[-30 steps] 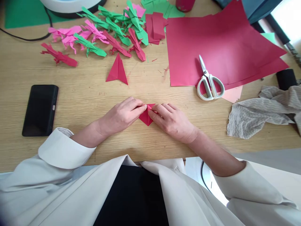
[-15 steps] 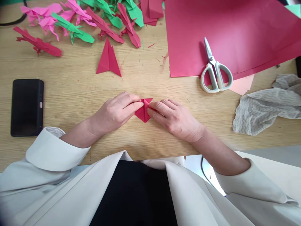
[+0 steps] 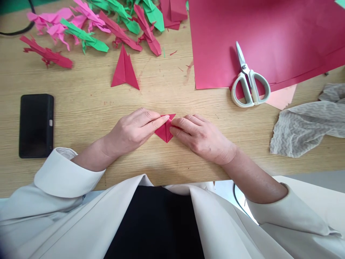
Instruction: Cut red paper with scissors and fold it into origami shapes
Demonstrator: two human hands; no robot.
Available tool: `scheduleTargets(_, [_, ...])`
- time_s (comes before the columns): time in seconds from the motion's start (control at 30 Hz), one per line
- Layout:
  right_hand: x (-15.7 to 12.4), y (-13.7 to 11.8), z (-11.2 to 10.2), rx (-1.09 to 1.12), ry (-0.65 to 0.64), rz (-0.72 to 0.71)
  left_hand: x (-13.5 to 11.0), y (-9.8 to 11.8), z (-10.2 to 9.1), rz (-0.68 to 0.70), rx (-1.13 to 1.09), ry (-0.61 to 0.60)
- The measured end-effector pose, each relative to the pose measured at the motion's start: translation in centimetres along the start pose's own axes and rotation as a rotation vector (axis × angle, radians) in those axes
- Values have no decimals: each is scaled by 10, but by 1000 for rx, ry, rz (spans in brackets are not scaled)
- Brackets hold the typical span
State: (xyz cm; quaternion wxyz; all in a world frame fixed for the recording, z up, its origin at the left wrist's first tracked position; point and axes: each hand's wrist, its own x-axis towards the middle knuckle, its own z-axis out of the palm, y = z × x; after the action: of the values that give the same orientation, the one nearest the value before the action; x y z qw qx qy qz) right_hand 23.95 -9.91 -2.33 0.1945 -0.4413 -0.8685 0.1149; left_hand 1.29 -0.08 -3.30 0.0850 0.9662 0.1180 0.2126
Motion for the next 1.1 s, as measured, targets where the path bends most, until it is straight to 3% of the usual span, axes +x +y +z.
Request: scheduleTargets(1.1, [1,1,-2,-23,-1,-39,0,0,-3,-13,-14,-22])
